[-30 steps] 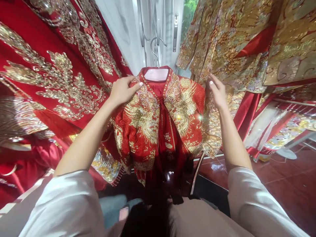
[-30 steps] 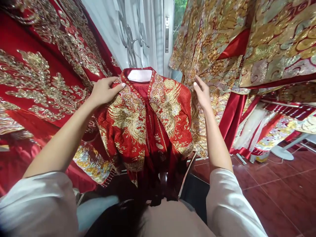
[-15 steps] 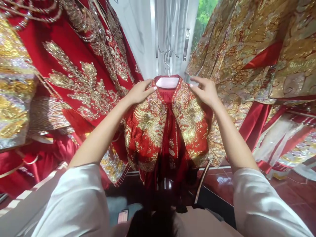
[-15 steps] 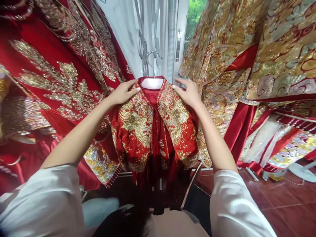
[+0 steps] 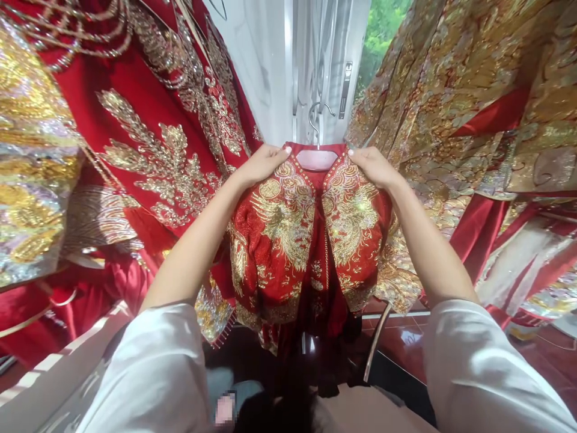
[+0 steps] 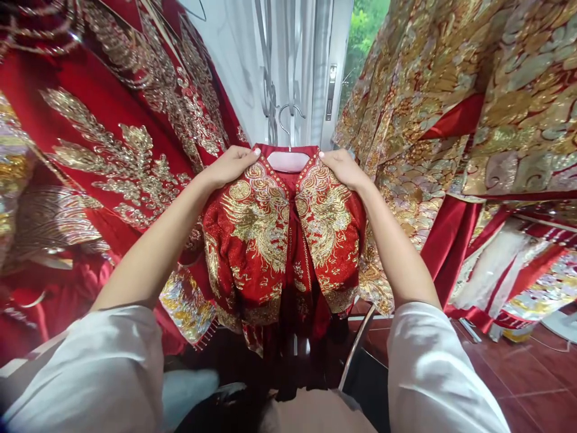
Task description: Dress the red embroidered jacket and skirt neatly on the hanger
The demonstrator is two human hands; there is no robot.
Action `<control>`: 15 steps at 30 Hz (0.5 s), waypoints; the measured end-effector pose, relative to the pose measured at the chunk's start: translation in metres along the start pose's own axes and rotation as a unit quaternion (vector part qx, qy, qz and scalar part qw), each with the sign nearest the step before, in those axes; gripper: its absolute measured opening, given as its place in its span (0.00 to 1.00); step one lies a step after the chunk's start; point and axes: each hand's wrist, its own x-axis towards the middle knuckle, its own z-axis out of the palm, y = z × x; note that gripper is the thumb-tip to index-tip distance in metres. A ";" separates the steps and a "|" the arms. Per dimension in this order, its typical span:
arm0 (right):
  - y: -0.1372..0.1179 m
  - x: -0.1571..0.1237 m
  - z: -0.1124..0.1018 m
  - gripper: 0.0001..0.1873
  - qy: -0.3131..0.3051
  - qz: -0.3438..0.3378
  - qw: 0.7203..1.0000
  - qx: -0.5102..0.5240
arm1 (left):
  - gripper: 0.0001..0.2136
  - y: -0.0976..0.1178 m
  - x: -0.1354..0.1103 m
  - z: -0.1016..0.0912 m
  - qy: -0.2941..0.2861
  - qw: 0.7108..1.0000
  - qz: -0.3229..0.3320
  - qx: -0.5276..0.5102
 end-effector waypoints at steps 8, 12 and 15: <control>0.008 -0.046 -0.034 0.30 -0.098 0.114 0.988 -0.033 | 0.16 -0.025 -0.041 -0.011 -0.061 0.991 -0.070 0.097; 0.010 -0.062 -0.008 0.31 0.124 0.132 0.952 -0.248 | 0.20 -0.025 -0.043 0.018 0.159 0.933 -0.109 0.304; 0.006 -0.079 0.015 0.29 0.251 0.112 0.901 -0.335 | 0.24 -0.020 -0.056 0.035 0.231 0.918 -0.095 0.309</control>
